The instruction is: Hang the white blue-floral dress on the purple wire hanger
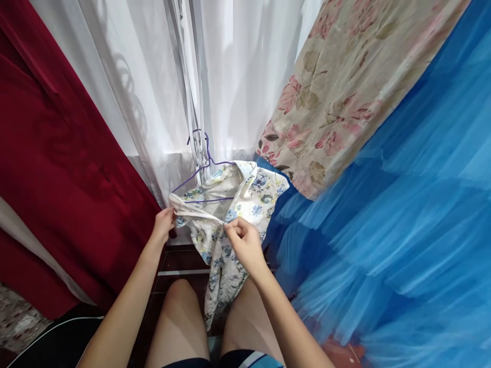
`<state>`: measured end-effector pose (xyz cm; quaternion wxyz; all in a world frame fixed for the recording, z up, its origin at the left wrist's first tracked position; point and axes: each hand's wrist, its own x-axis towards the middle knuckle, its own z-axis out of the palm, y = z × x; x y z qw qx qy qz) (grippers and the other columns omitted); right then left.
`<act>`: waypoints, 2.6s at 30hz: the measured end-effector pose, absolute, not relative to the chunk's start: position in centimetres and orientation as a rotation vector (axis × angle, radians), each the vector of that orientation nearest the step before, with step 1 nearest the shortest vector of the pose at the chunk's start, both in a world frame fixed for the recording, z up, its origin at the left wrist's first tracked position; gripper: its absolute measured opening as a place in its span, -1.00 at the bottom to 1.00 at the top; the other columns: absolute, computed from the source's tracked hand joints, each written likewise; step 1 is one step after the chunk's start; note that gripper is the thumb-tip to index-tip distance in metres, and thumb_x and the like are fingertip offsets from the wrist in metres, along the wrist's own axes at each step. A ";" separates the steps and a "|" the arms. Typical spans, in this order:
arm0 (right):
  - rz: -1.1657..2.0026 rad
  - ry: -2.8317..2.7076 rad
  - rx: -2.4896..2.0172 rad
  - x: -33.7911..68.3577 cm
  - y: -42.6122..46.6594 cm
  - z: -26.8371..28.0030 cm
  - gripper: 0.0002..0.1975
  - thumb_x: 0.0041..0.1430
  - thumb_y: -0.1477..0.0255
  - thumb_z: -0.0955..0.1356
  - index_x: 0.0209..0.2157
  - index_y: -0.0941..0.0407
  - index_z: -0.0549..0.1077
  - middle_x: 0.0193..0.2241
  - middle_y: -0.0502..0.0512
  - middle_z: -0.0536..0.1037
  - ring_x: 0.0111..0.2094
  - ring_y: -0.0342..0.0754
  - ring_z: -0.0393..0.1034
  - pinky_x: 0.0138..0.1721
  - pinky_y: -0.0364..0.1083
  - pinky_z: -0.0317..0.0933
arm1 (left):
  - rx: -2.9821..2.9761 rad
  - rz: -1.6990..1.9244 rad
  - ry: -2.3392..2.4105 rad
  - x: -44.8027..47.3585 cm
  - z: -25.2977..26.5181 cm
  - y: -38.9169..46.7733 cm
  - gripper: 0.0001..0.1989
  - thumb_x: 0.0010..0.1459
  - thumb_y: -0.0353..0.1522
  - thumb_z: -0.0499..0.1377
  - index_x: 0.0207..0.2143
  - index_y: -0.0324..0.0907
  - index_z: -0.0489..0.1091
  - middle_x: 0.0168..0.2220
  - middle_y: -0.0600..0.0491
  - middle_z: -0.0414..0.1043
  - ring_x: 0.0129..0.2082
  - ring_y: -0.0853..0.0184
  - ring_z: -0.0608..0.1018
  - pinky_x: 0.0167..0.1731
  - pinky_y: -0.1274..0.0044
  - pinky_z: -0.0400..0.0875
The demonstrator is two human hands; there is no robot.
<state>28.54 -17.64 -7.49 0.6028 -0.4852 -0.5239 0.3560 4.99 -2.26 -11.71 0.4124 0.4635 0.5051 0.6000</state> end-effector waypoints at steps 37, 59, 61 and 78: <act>1.732 -0.919 -1.028 30.7 -22.0 -8.8 -0.76 -0.22 0.46 0.44 -0.39 0.16 0.47 -0.51 0.02 0.54 -0.49 -0.06 0.40 -0.38 -0.09 0.32 | 1.729 0.601 0.448 9.5 -12.5 -16.6 -0.57 0.21 -0.13 0.19 0.05 -0.17 0.43 -0.17 -0.11 0.53 -0.12 0.14 0.56 -0.10 0.36 0.43; 1.685 -1.845 -0.970 35.1 -23.4 -3.3 -0.76 0.01 0.36 0.51 -0.29 0.19 0.53 -0.44 0.02 0.49 -0.41 -0.09 0.37 -0.34 -0.16 0.32 | 2.552 0.432 0.888 -1.0 -10.0 -17.4 -0.63 0.07 -0.20 0.30 -0.63 -0.19 0.28 -0.57 0.10 0.29 -0.38 0.32 0.39 -0.19 0.47 0.27; 1.512 -1.769 -1.120 36.1 -23.0 -2.9 -0.68 -0.02 0.39 0.52 -0.20 0.18 0.54 -0.34 0.08 0.56 -0.32 0.00 0.43 -0.29 -0.11 0.37 | 2.628 0.452 1.001 -3.4 -9.1 -16.1 -0.71 0.15 -0.22 0.23 -0.56 -0.17 0.38 -0.46 0.06 0.38 -0.30 0.29 0.41 -0.12 0.43 0.25; 0.224 -1.805 -1.390 32.2 -8.0 -5.9 -0.74 0.06 0.51 0.27 -0.29 0.12 0.59 -0.43 0.10 0.62 -0.36 0.06 0.49 -0.34 -0.10 0.25 | 2.401 1.188 1.085 -3.3 -1.8 -2.7 -0.63 0.27 -0.16 0.05 -0.04 -0.17 0.46 0.16 -0.09 0.39 0.20 0.13 0.34 0.23 0.29 0.16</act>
